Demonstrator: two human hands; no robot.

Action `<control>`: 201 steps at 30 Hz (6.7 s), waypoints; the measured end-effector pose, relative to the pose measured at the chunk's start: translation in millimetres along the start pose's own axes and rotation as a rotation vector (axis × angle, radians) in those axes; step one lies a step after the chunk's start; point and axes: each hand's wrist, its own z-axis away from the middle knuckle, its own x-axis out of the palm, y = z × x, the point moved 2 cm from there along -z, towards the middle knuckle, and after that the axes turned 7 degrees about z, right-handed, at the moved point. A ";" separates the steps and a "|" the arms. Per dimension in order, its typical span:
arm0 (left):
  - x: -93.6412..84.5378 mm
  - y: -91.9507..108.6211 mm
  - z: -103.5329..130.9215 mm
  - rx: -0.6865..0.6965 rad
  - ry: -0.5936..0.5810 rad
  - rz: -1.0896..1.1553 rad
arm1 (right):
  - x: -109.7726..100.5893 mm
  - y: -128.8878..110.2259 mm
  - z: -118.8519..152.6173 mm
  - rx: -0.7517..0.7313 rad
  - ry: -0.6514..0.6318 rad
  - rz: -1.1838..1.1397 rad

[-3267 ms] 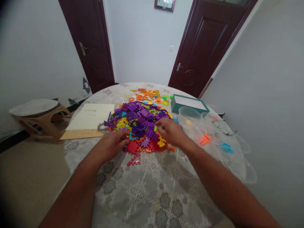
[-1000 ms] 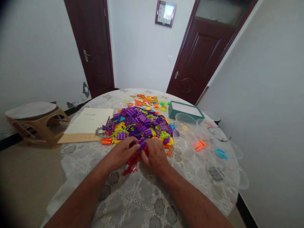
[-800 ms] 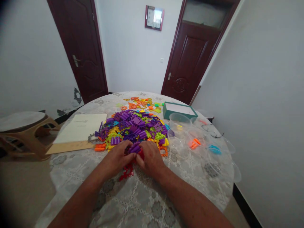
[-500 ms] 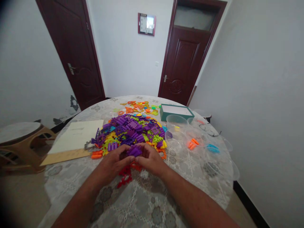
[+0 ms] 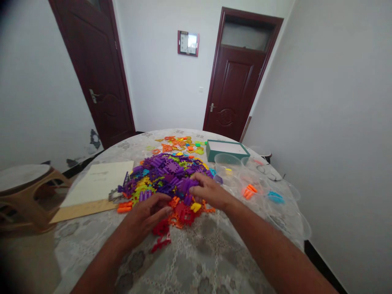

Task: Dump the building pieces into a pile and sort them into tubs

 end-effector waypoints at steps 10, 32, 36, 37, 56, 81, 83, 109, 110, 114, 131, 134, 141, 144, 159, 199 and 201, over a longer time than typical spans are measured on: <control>-40.0 -18.0 15.3 -0.139 -0.027 -0.158 | -180.6 30.3 -132.2 0.303 0.656 0.946; -20.1 -32.3 19.1 -0.188 -0.081 -0.500 | -95.6 9.1 -90.9 0.003 0.468 0.979; -5.2 -30.7 15.9 -0.201 -0.093 -0.620 | -3.9 1.3 -17.7 -0.138 -0.054 0.877; -2.7 -30.9 15.2 -0.205 -0.083 -0.632 | 12.8 4.3 -2.3 -0.155 -0.080 0.872; -33.2 -15.6 11.3 -0.087 -0.001 -0.563 | 46.1 38.5 27.1 -0.185 0.190 0.602; -18.0 -10.3 -1.6 -0.141 0.182 0.065 | 83.5 26.0 39.3 -0.280 -0.059 0.662; -18.1 -12.0 -1.9 -0.172 0.174 0.193 | 88.7 23.8 41.3 -0.263 -0.139 0.754; -8.4 -0.9 -4.3 -0.235 0.130 0.164 | 33.1 34.8 20.4 0.141 0.300 -0.423; -7.9 -0.5 -3.8 -0.234 0.127 0.171 | 33.4 36.3 19.9 0.151 0.304 -0.437; -7.3 -1.9 -3.3 -0.223 0.127 0.179 | 33.7 37.4 20.0 0.148 0.315 -0.392; -9.7 -7.7 -3.2 -0.173 0.084 0.041 | -130.1 70.5 89.9 0.357 1.136 1.297; -7.9 -8.2 -3.6 -0.172 0.075 0.063 | -127.4 69.3 86.9 0.297 1.158 1.270; -0.5 -14.0 -6.2 -0.164 0.036 0.145 | -65.6 28.4 55.5 -0.099 0.899 0.785; 5.4 -13.4 -6.0 -0.159 0.010 0.185 | -6.9 16.8 42.2 -0.096 0.489 0.460; -0.6 -3.0 11.9 -0.143 -0.197 -0.131 | -5.4 14.4 44.4 -0.186 0.615 0.707; 16.2 -4.6 4.8 -0.061 -0.153 -0.644 | -34.3 16.4 57.5 -0.043 0.221 0.799; 16.3 -3.9 3.4 -0.083 -0.168 -0.651 | -48.5 17.2 57.8 -0.030 0.421 0.780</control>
